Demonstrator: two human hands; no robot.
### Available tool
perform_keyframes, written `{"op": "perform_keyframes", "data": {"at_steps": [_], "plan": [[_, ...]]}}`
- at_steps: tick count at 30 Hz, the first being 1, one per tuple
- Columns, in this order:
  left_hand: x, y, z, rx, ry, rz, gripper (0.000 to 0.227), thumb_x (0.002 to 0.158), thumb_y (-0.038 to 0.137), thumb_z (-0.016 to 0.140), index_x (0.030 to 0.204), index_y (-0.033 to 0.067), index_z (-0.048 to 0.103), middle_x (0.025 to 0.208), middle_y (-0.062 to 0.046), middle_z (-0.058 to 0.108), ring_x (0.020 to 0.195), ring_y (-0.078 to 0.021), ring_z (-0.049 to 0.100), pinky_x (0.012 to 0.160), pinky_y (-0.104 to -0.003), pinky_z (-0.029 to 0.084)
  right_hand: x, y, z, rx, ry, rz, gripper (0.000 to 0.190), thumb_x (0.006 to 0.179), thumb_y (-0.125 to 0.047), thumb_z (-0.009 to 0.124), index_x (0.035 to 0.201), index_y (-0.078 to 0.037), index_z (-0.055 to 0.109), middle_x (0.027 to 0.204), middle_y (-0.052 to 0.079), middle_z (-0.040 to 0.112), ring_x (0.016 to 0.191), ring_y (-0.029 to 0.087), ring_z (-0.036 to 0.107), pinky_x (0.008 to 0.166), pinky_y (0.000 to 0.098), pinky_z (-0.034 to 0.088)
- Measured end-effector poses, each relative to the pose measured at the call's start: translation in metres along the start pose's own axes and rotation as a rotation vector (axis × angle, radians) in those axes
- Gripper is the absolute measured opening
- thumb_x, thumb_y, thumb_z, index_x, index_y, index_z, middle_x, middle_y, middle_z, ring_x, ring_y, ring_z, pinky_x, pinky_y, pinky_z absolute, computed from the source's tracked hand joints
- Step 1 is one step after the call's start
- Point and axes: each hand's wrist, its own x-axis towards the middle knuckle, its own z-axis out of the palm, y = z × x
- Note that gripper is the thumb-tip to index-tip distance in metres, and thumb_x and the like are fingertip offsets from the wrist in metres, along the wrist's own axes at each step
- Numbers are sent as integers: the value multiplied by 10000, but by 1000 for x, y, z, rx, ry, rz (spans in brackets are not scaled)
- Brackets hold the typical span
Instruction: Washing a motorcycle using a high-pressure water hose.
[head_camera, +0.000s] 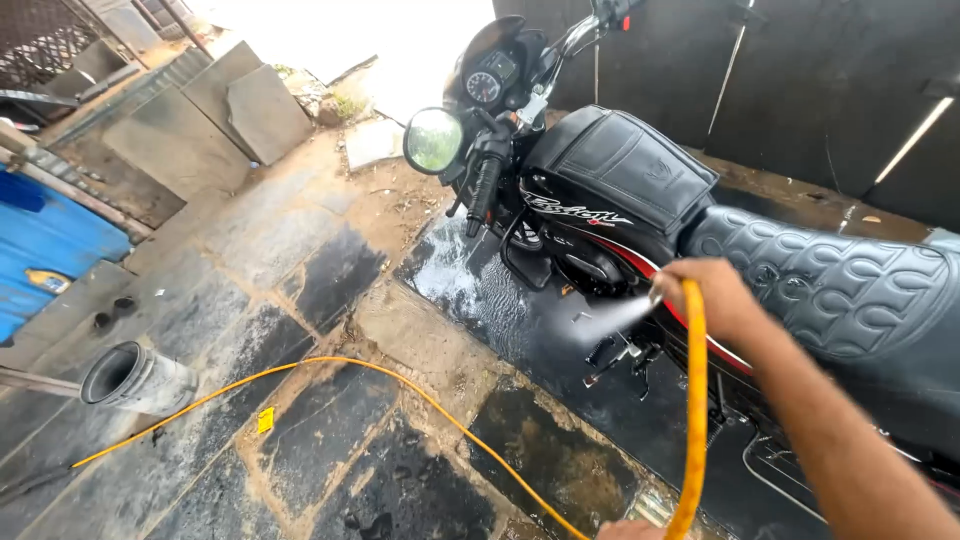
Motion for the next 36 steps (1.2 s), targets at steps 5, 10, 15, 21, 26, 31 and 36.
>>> {"op": "perform_keyframes", "data": {"at_steps": [5, 10, 15, 21, 26, 31, 36], "plan": [[-146, 101, -197, -316, -7, 285, 855, 907, 432, 735, 1613, 74, 413, 1676, -198, 382, 1569, -340, 310, 1245, -492, 225, 37, -29, -69, -72, -90, -8, 225, 897, -259, 676, 980, -87, 795, 811, 135, 783, 758, 289, 762, 755, 393, 582], [-110, 112, -350, -43, 886, 363, 614, 802, 284, 846, 1323, 46, 627, 1368, -154, 643, 1282, -352, 609, 1057, -433, 473, 30, -58, -118, -123, -142, -25, 231, 934, -233, 641, 992, -64, 787, 695, 155, 707, 619, 291, 665, 664, 411, 533], [34, 126, -439, 165, 1071, 366, 646, 792, 345, 847, 1324, 73, 603, 1367, -146, 627, 1278, -343, 589, 1057, -474, 462, 21, -53, -130, -105, -53, 193, 228, 931, -243, 657, 994, -55, 770, 641, 142, 698, 570, 257, 644, 613, 397, 523], [191, 138, -475, 676, 948, 410, 938, 622, 447, 883, 1407, 97, 506, 1428, -166, 533, 1285, -366, 527, 1019, -523, 417, 12, -9, -122, -168, 36, 312, 222, 915, -257, 675, 952, -65, 781, 681, 107, 745, 613, 206, 653, 614, 357, 554], [224, 114, -483, 1098, 963, 513, 842, 775, 483, 826, 1423, 37, 524, 1342, -169, 596, 1153, -354, 604, 924, -457, 508, 24, 18, -115, -222, 25, 562, 257, 946, -289, 709, 1085, -97, 810, 773, 92, 743, 656, 208, 684, 638, 352, 588], [204, 137, -495, 833, 789, 626, 579, 811, 535, 741, 1145, 66, 684, 1045, -73, 670, 995, -269, 636, 797, -475, 522, 36, 18, -116, -246, -16, 611, 290, 963, -276, 658, 1129, -100, 819, 819, 84, 769, 692, 213, 709, 630, 357, 597], [270, 120, -522, 560, 1089, 571, 278, 973, 347, 608, 865, 116, 717, 861, -94, 708, 830, -325, 688, 717, -501, 536, 53, -6, -109, -221, -19, 498, 272, 931, -294, 694, 1033, -65, 798, 791, 90, 762, 708, 215, 705, 667, 364, 588]]}}
